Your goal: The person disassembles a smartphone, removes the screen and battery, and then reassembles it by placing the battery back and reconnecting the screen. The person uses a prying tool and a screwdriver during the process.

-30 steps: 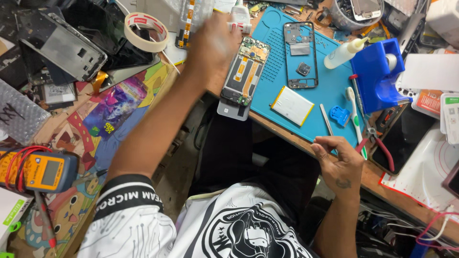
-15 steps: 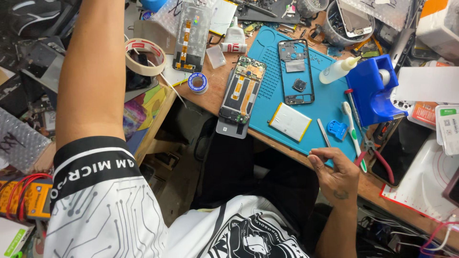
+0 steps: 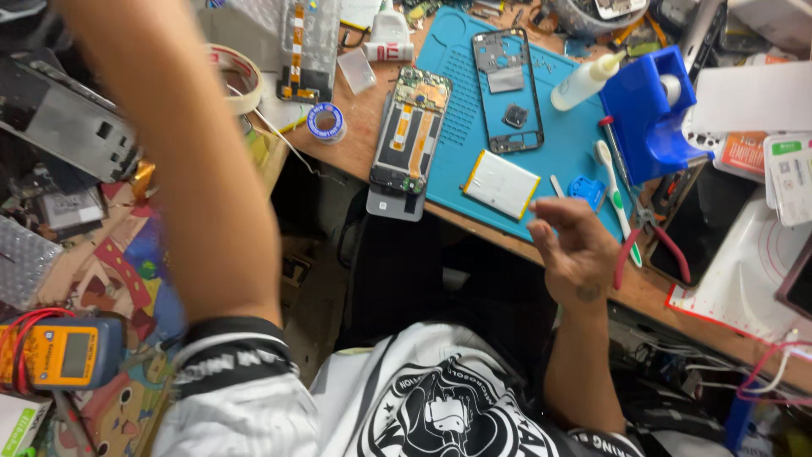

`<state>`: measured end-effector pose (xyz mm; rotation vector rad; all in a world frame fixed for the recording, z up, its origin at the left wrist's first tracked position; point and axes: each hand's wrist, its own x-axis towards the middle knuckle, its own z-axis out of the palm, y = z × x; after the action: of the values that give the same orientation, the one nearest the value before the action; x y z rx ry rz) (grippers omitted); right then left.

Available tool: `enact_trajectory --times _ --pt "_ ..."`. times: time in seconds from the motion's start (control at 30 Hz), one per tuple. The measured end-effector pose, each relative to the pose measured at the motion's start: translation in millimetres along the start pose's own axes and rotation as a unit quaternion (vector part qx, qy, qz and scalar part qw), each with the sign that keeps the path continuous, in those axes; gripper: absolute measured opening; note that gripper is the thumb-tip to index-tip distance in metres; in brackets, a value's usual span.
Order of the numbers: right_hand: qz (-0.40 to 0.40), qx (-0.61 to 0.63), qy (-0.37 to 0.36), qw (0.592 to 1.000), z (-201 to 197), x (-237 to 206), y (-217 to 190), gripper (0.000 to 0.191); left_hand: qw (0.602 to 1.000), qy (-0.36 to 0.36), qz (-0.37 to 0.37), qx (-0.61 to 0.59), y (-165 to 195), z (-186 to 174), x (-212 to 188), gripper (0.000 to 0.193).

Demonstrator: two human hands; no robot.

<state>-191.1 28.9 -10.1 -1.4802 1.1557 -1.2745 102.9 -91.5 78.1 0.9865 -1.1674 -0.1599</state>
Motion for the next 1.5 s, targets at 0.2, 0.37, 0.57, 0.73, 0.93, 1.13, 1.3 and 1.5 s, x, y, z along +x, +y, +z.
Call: enact_trajectory --times 0.2,0.37,0.57,0.73,0.93,1.13,1.3,1.5 --pt "0.015 0.227 -0.016 0.974 5.4 22.6 5.2 0.052 0.912 -0.121 -0.285 -0.269 58.7 40.3 -117.5 0.014" --pt "0.026 0.205 -0.015 0.978 -6.1 4.9 11.6 0.033 0.874 -0.201 -0.403 -0.181 72.3 46.0 -190.0 0.015" --pt "0.020 0.021 0.060 0.998 -17.3 6.9 8.5 0.012 0.946 -0.300 -0.090 0.081 38.1 34.2 -188.2 0.016" --pt "-0.051 -0.251 -0.009 0.967 -15.7 26.5 3.2 0.017 0.919 -0.363 -0.002 0.154 24.7 35.8 -195.1 0.020" --pt "-0.089 -0.318 -0.069 0.942 -9.1 40.2 11.0 0.017 0.914 -0.351 0.026 0.201 19.8 38.6 -207.2 0.022" --pt "-0.079 -0.349 -0.051 0.932 -7.1 52.8 19.6 0.016 0.920 -0.337 0.020 0.198 19.7 38.8 -210.9 0.021" --pt "-0.138 -0.355 -0.078 0.921 -4.8 30.4 13.6 0.017 0.925 -0.328 0.011 0.192 17.2 39.5 -210.8 0.021" --pt "-0.056 -0.372 -0.051 0.925 -6.7 40.4 18.8 0.014 0.927 -0.328 0.013 0.181 17.7 37.1 -211.9 0.021"
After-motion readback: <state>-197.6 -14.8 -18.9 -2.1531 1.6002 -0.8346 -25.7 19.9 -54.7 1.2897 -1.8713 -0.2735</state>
